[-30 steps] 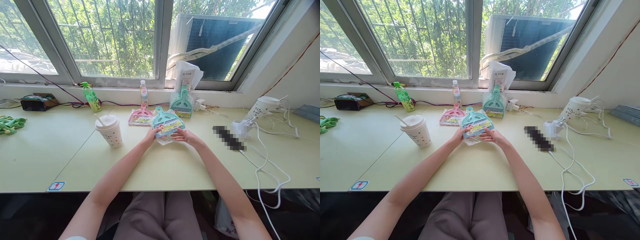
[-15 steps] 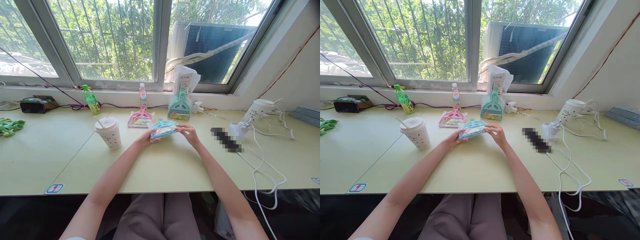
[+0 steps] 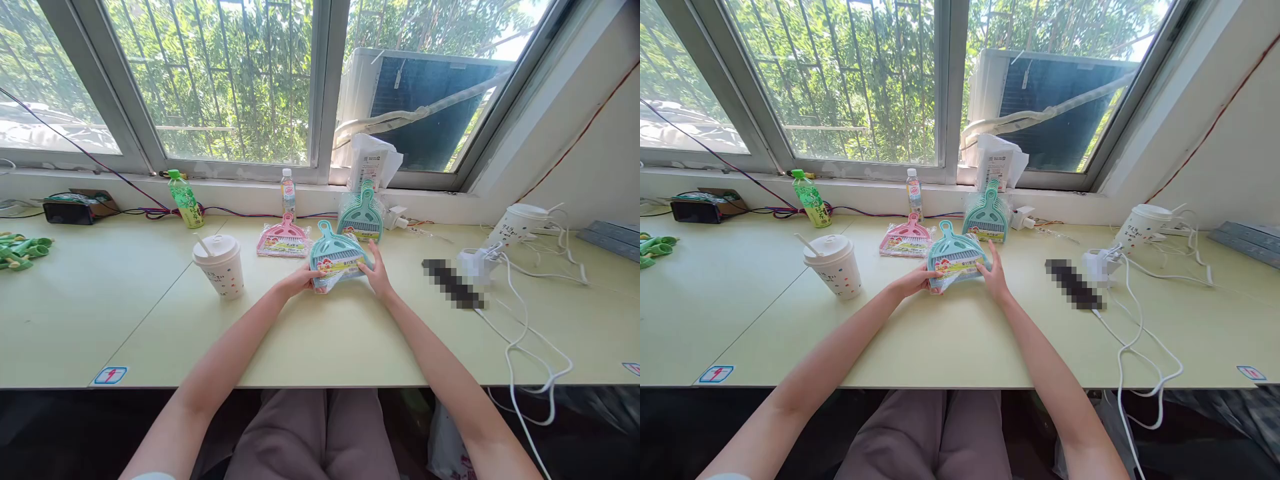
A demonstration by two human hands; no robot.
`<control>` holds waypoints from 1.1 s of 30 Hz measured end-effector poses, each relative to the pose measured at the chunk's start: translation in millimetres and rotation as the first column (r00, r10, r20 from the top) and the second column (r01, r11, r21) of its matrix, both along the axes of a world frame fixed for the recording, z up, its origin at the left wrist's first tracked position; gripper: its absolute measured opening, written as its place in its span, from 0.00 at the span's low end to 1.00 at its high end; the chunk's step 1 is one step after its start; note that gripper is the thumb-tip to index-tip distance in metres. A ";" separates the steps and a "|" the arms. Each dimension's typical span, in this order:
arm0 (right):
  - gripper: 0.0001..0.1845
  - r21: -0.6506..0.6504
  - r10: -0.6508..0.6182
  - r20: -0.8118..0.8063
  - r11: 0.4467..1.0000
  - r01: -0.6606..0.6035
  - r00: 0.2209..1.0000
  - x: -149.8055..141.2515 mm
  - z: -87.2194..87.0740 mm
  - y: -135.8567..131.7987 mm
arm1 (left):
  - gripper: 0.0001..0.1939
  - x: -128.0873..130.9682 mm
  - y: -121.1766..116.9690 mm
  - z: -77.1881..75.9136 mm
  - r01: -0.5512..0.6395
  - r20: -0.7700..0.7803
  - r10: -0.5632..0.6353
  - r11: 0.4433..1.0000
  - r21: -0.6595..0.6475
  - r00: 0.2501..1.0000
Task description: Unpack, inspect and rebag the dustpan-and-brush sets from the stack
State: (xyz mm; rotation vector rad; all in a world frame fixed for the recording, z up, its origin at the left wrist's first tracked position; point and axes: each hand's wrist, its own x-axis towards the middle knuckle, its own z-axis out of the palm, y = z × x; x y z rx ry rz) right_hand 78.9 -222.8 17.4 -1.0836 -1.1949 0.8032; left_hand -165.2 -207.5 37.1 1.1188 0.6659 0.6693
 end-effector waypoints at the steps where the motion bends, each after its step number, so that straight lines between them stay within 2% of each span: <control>1: 0.34 -0.079 0.060 -0.065 0.995 -0.066 0.996 1.3 -0.3 0.6 | 0.30 0.7 -1.4 0.3 0.001 0.000 -0.001 1.000 0.018 1.000; 4: 0.33 -0.188 0.164 -0.206 0.961 -0.203 0.965 6.4 -1.7 4.0 | 0.33 5.1 -4.5 -1.0 -0.027 0.043 0.022 0.993 0.116 0.999; 6: 0.28 -0.154 0.098 -0.280 0.977 -0.145 0.955 10.4 -3.1 7.2 | 0.36 5.7 -4.0 -1.4 -0.055 0.043 0.046 0.967 0.248 0.998; 8: 0.25 -0.122 -0.010 -0.361 0.992 -0.037 0.933 15.1 -4.7 10.2 | 0.38 -0.2 -0.2 0.3 -0.066 -0.045 0.094 0.904 0.423 0.995; 10: 0.23 -0.105 -0.074 -0.409 0.994 0.034 0.910 20.2 -6.1 11.7 | 0.38 -13.5 6.8 4.4 -0.080 -0.202 0.256 0.783 0.616 0.945; 12: 0.23 -0.101 -0.094 -0.413 0.993 0.057 0.906 24.4 -7.1 11.7 | 0.35 -32.1 15.5 8.9 -0.099 -0.292 0.472 0.644 0.759 0.832; 14: 0.23 -0.100 -0.091 -0.401 0.993 0.055 0.911 26.1 -8.0 10.7 | 0.31 -52.4 24.5 11.5 -0.103 -0.323 0.633 0.540 0.835 0.704; 16: 0.23 -0.105 -0.082 -0.398 0.993 0.044 0.914 24.2 -8.8 9.5 | 0.27 -70.7 33.2 9.8 -0.073 -0.348 0.787 0.443 0.894 0.510; 18: 0.23 -0.123 -0.065 -0.392 0.992 0.018 0.918 19.2 -9.4 8.4 | 0.22 -84.5 41.9 3.5 -0.079 -0.340 0.891 0.379 0.922 0.301; 20: 0.25 -0.144 -0.042 -0.380 0.989 -0.014 0.924 12.5 -9.0 7.1 | 0.15 -93.1 50.9 -5.5 -0.171 -0.350 0.919 0.380 0.909 0.181; 22: 0.26 -0.158 -0.013 -0.376 0.986 -0.050 0.926 5.1 -7.5 5.2 | 0.10 -97.2 60.2 -14.0 -0.296 -0.380 0.915 0.403 0.866 0.134; 24: 0.26 -0.163 0.015 -0.383 0.983 -0.084 0.924 -2.9 -5.7 2.6 | 0.07 -98.4 69.1 -19.5 -0.386 -0.380 0.913 0.407 0.828 0.148; 27: 0.27 -0.173 0.055 -0.377 0.976 -0.129 0.925 -19.2 -5.4 -1.0 | 0.04 -98.6 79.7 -21.8 -0.450 -0.353 0.916 0.401 0.798 0.190; 30: 0.29 -0.204 0.074 -0.349 0.967 -0.153 0.934 -45.6 -8.7 2.4 | 0.09 -100.1 85.8 -22.3 -0.505 -0.367 0.917 0.395 0.768 0.159; 33: 0.32 -0.212 0.064 -0.312 0.968 -0.135 0.948 -82.3 -10.8 20.5 | 0.11 -102.8 89.1 -23.4 -0.527 -0.351 0.923 0.378 0.761 0.156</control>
